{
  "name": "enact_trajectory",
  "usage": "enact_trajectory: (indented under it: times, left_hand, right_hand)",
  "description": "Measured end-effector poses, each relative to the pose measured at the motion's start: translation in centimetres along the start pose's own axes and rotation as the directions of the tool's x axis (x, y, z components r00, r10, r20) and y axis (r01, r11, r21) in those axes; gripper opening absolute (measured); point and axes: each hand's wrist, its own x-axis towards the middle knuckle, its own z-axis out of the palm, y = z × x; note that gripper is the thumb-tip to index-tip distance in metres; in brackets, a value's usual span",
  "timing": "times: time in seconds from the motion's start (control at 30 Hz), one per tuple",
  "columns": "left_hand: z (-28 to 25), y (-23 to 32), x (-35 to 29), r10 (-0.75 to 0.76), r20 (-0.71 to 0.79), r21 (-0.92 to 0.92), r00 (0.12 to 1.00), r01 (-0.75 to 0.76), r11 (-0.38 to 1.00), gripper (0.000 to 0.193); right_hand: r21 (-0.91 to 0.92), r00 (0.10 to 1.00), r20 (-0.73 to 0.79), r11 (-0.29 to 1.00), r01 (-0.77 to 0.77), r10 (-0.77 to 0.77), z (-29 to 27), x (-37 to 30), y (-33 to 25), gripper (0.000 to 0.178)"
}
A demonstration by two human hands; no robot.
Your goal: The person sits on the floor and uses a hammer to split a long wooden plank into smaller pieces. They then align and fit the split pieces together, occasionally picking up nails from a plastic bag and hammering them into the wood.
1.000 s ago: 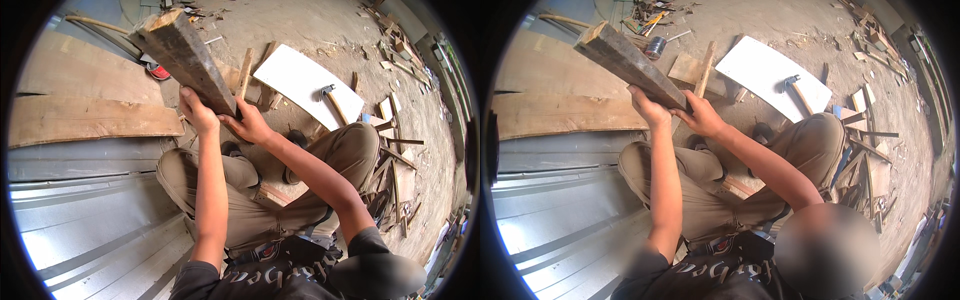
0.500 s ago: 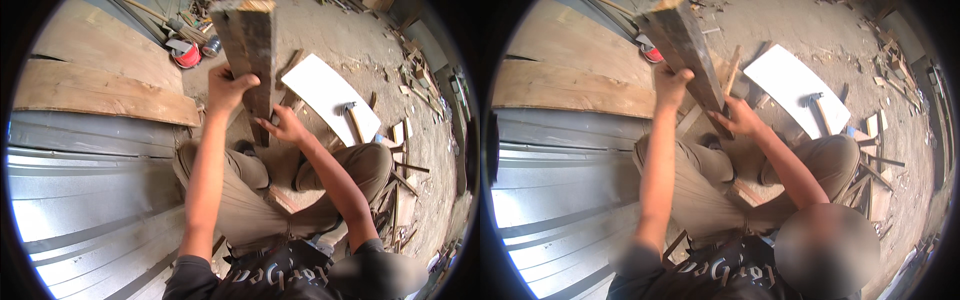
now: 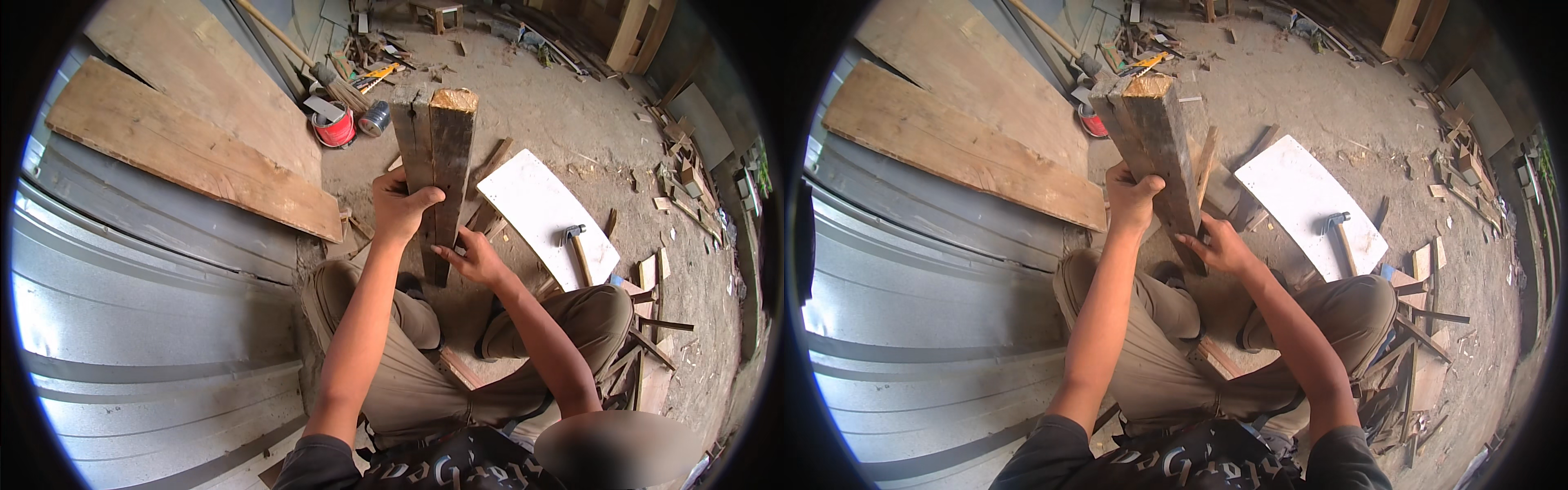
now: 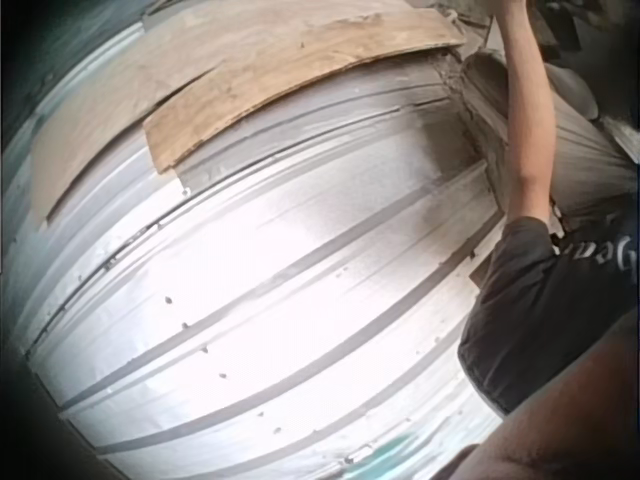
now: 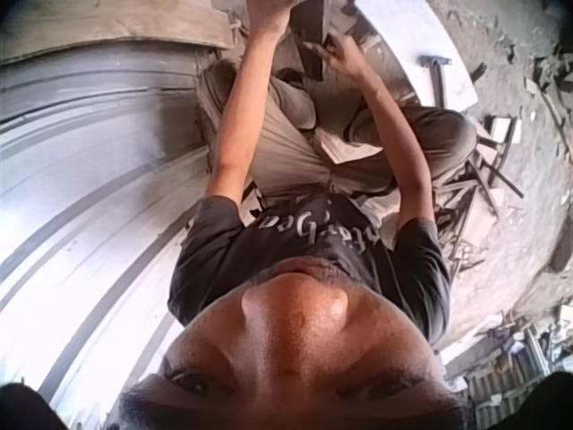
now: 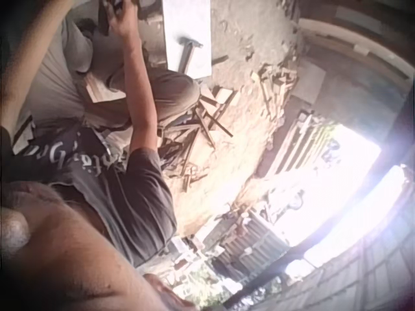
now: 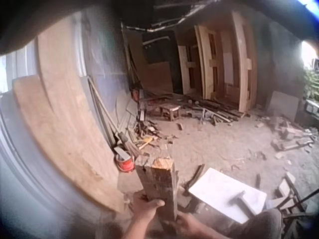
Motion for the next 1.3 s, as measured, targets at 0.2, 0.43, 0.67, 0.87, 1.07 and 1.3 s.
enact_trajectory:
  times: [0.2, 0.43, 0.67, 0.87, 1.07, 1.3]
  left_hand:
    - [0.2, 0.2, -0.1, -0.058, 0.016, 0.014, 0.998, 0.057, 0.998, 0.029]
    - [1.4, 0.7, -0.7, -0.143, 0.114, 0.066, 0.983, 0.136, 0.989, 0.033]
    - [-0.2, 0.8, -1.0, -0.127, 0.034, 0.053, 0.991, 0.125, 0.991, 0.044]
    - [-1.1, 0.4, -1.0, -0.038, 0.139, 0.222, 0.989, 0.006, 0.975, 0.064]
    - [-4.1, 2.0, -1.3, -0.293, 0.214, -0.085, 0.932, 0.317, 0.945, 0.049]
    - [-5.5, 0.9, 3.8, -0.164, 0.485, 0.148, 0.859, 0.104, 0.983, 0.068]
  right_hand:
    - [0.023, 0.999, -0.022, 0.999, 0.049, -0.048, 0.1, 0.0, 0.5, 0.033]
    - [-0.005, 1.0, -0.017, 1.0, 0.015, -0.015, 0.1, -0.4, 1.5, 0.039]
    - [-0.352, 0.943, 0.284, 0.934, -0.068, 0.176, -4.3, 2.3, -1.8, 0.069]
    - [-0.439, 0.932, 0.291, 0.896, -0.071, 0.216, -14.9, 8.8, -0.7, 0.058]
    - [-0.715, 0.843, 0.148, 0.644, -0.27, 0.517, -21.1, 16.5, 14.6, 0.049]
    - [-0.865, 0.672, 0.449, 0.476, 0.16, 0.59, -17.8, 25.1, 34.6, 0.042]
